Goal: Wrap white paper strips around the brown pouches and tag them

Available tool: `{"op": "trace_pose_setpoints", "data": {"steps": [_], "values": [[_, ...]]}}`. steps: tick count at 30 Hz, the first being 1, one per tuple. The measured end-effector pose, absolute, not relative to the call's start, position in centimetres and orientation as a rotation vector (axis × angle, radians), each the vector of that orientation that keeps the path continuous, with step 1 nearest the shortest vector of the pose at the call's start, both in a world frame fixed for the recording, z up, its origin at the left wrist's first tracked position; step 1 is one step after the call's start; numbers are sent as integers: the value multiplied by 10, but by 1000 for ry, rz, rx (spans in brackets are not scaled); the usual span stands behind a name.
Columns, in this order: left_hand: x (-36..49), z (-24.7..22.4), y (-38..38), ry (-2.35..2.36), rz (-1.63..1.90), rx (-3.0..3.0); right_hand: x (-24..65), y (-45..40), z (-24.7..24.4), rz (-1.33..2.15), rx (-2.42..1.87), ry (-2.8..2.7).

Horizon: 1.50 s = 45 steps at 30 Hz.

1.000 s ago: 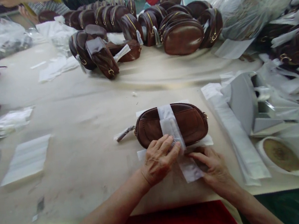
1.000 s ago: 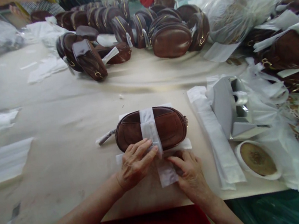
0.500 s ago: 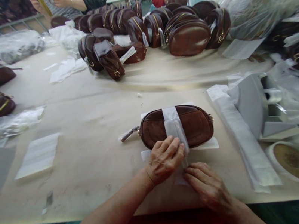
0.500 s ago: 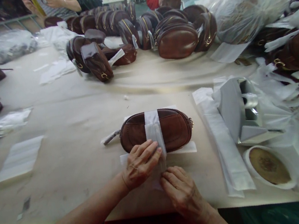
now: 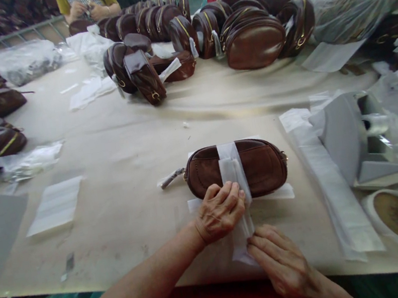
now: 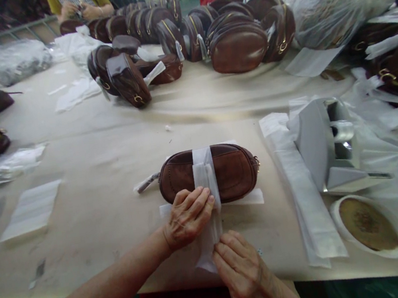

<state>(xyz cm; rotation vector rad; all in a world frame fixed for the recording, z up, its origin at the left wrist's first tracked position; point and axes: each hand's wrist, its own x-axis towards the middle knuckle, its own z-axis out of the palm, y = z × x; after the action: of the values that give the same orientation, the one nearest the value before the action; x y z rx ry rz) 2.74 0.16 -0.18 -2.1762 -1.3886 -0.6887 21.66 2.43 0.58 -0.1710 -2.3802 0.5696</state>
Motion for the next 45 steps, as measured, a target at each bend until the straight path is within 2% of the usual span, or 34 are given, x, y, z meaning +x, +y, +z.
{"op": "trace_pose_setpoints", "data": {"steps": [15,20,31,37,45], "values": [[20,0,2,-1400,-710,-2308,199,79,58,355,16,-2522],[15,5,-2,-1511,-817,-2449,184,99,56,361,4,-2494],[13,1,3,-1548,-1069,-2548,150,130,29,661,-313,-2375],[14,-1,5,-1510,-1179,-2473,147,125,21,602,-451,-2402],[22,1,1,-1572,-1101,-2345,146,122,17,518,-504,-2410]]}}
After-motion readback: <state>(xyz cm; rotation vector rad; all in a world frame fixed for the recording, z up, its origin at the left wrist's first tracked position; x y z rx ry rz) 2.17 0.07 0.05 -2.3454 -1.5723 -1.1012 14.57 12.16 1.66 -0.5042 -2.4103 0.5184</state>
